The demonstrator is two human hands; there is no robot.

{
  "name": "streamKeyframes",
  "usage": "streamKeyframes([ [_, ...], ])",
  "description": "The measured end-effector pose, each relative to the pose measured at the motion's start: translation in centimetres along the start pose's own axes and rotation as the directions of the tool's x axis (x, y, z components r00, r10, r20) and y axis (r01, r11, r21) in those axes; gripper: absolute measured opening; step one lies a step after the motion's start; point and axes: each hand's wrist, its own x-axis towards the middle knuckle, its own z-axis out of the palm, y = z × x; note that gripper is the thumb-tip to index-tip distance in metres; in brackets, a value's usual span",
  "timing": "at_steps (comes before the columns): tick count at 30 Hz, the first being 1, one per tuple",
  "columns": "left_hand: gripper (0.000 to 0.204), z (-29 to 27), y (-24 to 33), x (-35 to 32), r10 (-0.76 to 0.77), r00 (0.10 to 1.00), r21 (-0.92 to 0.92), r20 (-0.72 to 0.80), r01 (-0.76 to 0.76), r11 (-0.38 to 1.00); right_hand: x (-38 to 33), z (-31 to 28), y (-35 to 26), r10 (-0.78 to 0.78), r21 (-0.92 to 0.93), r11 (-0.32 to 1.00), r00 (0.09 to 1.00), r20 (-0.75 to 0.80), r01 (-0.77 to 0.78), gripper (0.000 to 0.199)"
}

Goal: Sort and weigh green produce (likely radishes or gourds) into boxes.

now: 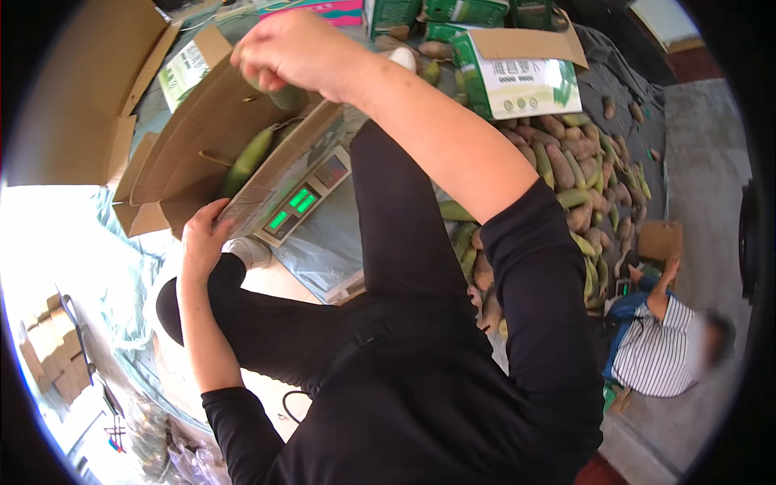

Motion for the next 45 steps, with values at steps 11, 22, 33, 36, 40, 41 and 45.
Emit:
streamKeyframes([
  [11,0.035,0.6,0.4,0.2,-0.065,0.997,-0.032,0.035,0.066,0.997,-15.4,-13.3,9.0,0.204,-0.049,0.968,0.883,-0.424,-0.247,0.023],
  [22,0.031,1.7,0.4,1.9,0.01,0.999,-0.142,0.036,-0.005,0.99,-41.1,-10.1,33.8,0.601,0.029,0.656,0.499,-0.625,-0.754,0.012],
  [33,0.029,1.1,0.6,1.3,0.006,0.998,0.004,-0.054,-0.006,1.0,-37.5,-6.6,35.2,0.535,-0.293,0.504,0.56,-0.632,-0.812,0.01],
  [36,0.029,1.3,0.6,1.5,0.002,0.998,-0.003,-0.064,-0.003,1.0,-35.3,-7.7,36.3,0.525,-0.197,0.579,0.546,-0.653,-0.791,0.013],
  [40,0.028,1.3,-0.2,1.5,0.003,0.999,-0.017,-0.05,-0.004,1.0,-30.9,-8.9,36.5,0.602,-0.008,0.611,0.472,-0.644,-0.791,0.016],
  [41,0.028,1.3,-0.3,1.4,0.016,0.998,-0.016,-0.056,-0.017,1.0,-29.7,-9.1,36.6,0.604,-0.011,0.615,0.479,-0.637,-0.789,0.016],
  [45,0.025,1.5,-0.1,1.5,0.02,0.996,-0.064,-0.086,-0.025,0.998,-25.7,-9.9,38.0,0.588,-0.056,0.529,0.413,-0.695,-0.847,0.025],
])
